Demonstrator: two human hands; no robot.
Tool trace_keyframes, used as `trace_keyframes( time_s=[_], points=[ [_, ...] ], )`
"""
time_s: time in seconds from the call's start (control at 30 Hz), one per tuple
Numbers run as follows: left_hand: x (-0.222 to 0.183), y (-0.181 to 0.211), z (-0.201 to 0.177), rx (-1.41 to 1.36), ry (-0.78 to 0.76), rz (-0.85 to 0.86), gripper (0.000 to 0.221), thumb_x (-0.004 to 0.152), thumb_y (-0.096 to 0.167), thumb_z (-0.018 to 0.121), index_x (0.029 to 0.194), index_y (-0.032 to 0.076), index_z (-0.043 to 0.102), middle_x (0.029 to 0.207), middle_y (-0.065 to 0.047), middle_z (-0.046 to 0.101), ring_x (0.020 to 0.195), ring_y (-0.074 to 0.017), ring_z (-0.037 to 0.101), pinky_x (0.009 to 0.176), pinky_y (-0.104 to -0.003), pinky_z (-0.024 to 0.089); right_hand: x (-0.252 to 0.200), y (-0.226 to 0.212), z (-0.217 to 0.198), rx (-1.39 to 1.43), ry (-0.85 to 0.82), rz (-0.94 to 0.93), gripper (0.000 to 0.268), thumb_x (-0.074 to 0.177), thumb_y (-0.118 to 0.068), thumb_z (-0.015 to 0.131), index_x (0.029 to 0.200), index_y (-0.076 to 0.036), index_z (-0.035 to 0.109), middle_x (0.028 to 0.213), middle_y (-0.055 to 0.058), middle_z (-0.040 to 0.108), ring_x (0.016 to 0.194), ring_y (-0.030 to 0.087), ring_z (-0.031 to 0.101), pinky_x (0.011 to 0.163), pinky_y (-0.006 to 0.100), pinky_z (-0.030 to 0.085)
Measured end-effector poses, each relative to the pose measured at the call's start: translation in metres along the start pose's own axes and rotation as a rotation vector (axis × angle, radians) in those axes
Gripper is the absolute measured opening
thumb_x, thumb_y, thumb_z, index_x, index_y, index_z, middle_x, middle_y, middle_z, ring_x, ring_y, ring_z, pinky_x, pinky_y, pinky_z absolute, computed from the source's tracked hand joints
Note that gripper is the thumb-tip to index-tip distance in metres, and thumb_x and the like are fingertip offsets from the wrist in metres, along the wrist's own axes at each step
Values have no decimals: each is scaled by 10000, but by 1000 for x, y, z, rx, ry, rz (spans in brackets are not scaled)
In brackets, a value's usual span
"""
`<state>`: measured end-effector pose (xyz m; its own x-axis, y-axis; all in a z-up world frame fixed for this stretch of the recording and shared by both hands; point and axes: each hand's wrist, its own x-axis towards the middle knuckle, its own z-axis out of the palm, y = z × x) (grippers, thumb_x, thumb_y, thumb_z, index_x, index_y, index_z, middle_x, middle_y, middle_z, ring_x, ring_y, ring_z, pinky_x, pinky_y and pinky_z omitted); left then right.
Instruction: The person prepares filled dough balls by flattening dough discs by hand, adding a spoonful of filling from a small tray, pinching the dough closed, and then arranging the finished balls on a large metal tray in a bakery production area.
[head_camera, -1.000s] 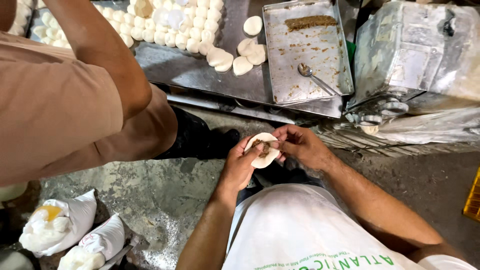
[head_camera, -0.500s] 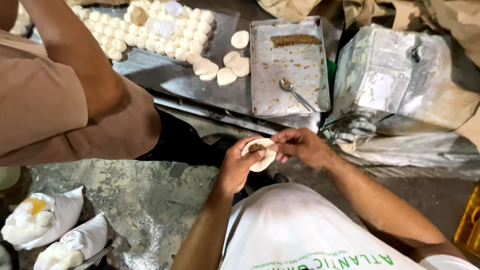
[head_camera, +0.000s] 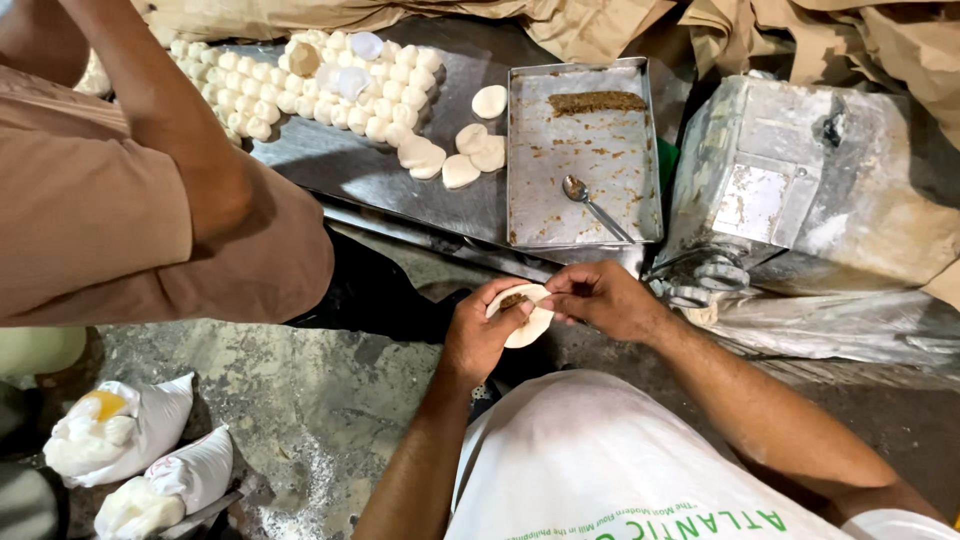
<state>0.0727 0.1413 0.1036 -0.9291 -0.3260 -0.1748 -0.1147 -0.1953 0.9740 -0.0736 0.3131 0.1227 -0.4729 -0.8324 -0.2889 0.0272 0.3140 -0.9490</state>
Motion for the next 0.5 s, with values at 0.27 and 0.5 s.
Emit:
trace_keyframes(
  time_s=[0.27, 0.5],
  points=[
    [2, 7, -19, 2, 84, 3, 311, 926, 106, 715, 1220, 14, 675, 1073, -64, 747, 952, -117, 696, 836, -276, 585, 5, -19, 29, -246, 138, 38, 180, 938, -177, 734, 1067, -56, 761, 814, 66, 765, 707, 88, 674, 641, 275, 556],
    [-6, 30, -30, 336, 129, 54, 282, 929, 150, 710, 1191, 46, 701, 1041, -99, 783, 915, -136, 743, 797, -285, 591, 9, -30, 46, -564, 220, -184, 189, 913, -163, 745, 1066, -52, 740, 897, 68, 739, 749, 151, 727, 671, 316, 582]
  ],
)
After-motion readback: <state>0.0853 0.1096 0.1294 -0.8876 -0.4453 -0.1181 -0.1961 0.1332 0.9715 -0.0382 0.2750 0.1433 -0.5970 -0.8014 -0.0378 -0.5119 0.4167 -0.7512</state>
